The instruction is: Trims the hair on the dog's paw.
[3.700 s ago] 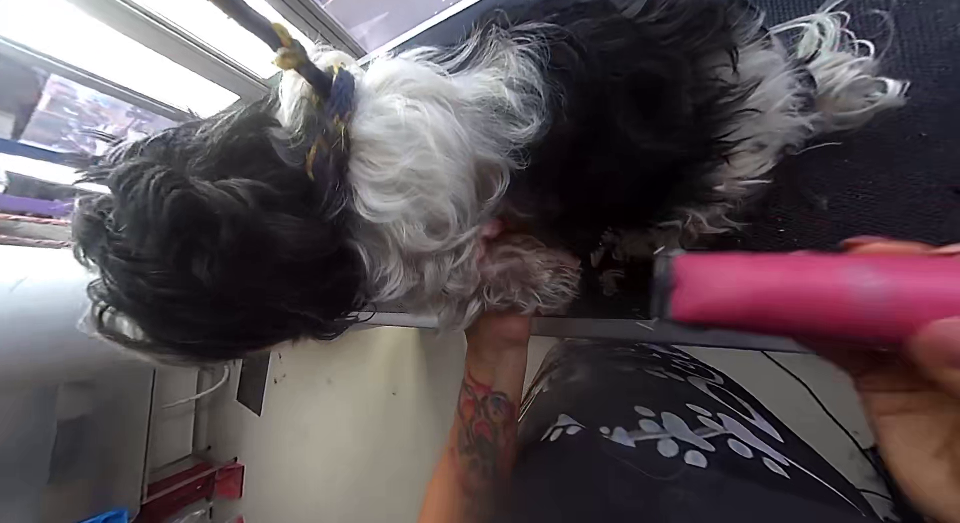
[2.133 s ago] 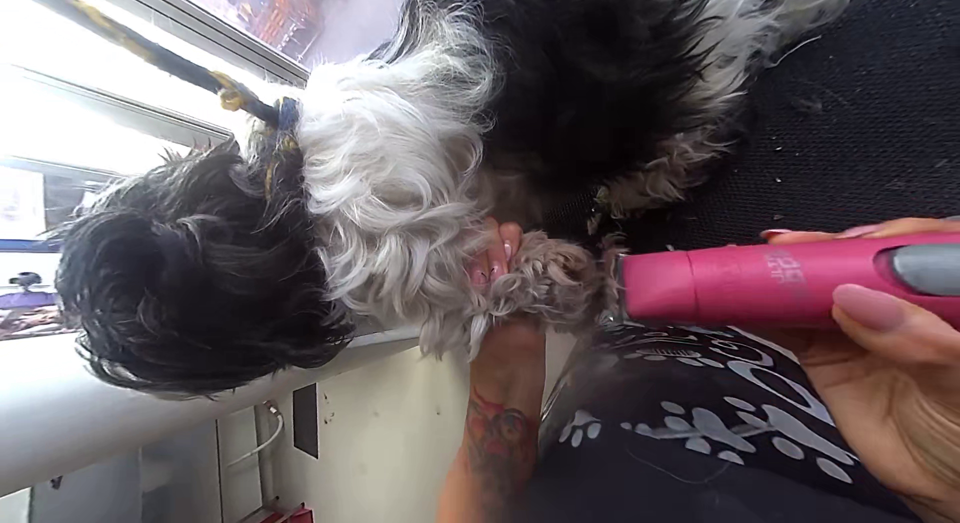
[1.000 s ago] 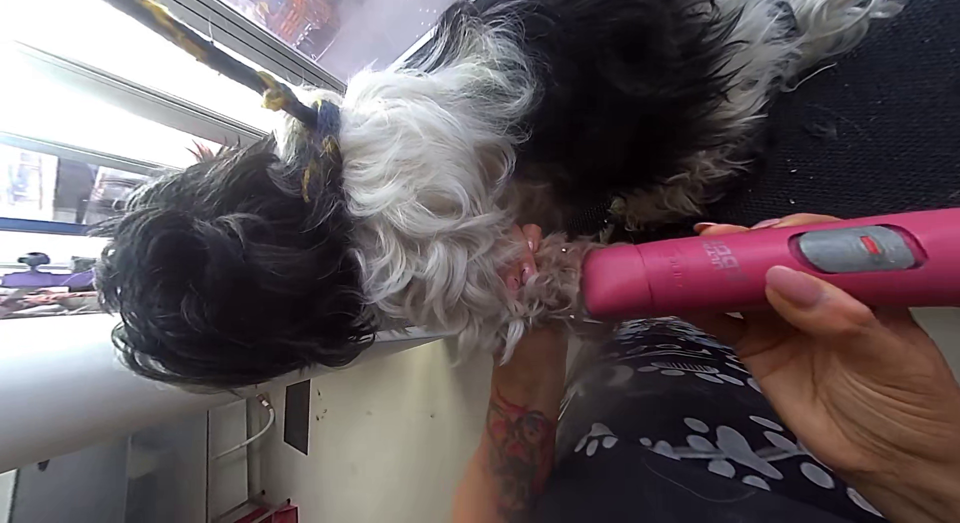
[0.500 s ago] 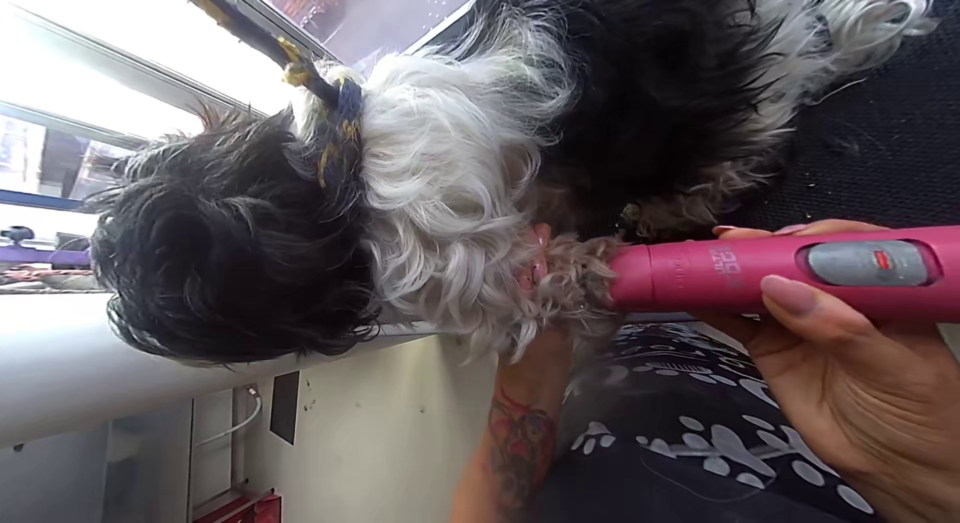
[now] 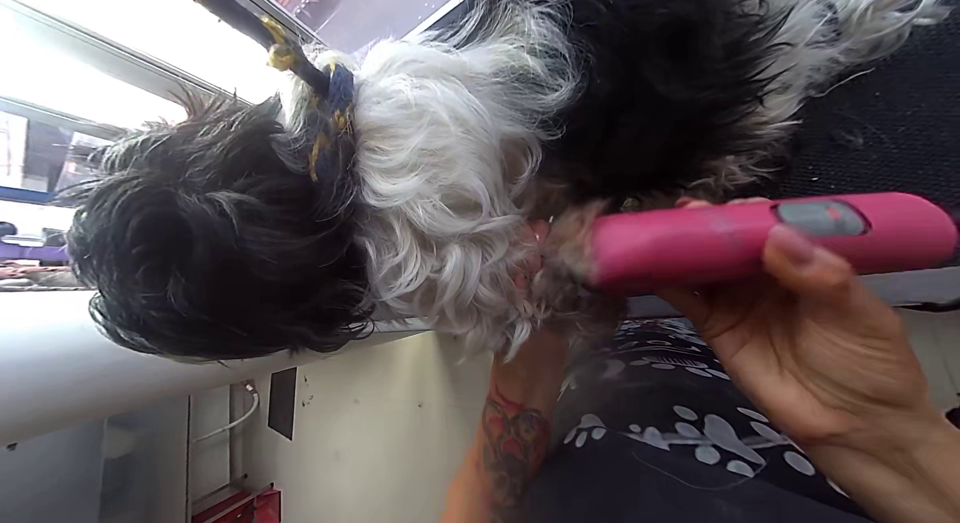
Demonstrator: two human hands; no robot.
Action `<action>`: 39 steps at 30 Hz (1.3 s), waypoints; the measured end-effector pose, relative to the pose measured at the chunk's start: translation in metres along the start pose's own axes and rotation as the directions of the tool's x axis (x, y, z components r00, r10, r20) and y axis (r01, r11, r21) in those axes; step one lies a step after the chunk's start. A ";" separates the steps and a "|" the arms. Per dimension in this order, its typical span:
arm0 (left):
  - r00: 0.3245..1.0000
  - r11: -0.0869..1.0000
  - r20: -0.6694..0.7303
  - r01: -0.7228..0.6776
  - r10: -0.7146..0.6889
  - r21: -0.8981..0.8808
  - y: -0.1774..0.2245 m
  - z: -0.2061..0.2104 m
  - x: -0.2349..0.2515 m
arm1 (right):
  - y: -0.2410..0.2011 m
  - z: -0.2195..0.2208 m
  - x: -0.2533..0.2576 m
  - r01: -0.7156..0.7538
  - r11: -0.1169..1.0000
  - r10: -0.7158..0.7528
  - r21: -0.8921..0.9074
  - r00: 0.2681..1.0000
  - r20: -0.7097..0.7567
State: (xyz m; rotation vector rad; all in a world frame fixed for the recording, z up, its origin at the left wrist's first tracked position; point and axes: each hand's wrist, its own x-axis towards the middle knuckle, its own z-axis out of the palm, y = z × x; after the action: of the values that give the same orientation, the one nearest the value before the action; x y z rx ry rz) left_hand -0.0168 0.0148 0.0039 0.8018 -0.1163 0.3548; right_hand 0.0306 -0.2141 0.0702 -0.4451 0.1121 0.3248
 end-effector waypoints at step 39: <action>0.991 0.999 0.124 0.043 -0.041 -0.012 0.026 0.014 0.035 | -0.020 -0.069 -0.037 0.117 0.954 -0.125 -0.276 0.992 -0.012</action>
State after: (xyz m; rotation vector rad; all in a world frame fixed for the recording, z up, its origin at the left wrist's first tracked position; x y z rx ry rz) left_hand 0.0069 0.0307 0.0389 0.8109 -0.2172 0.2642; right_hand -0.0001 -0.2719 0.0233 -0.7298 0.0677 0.2134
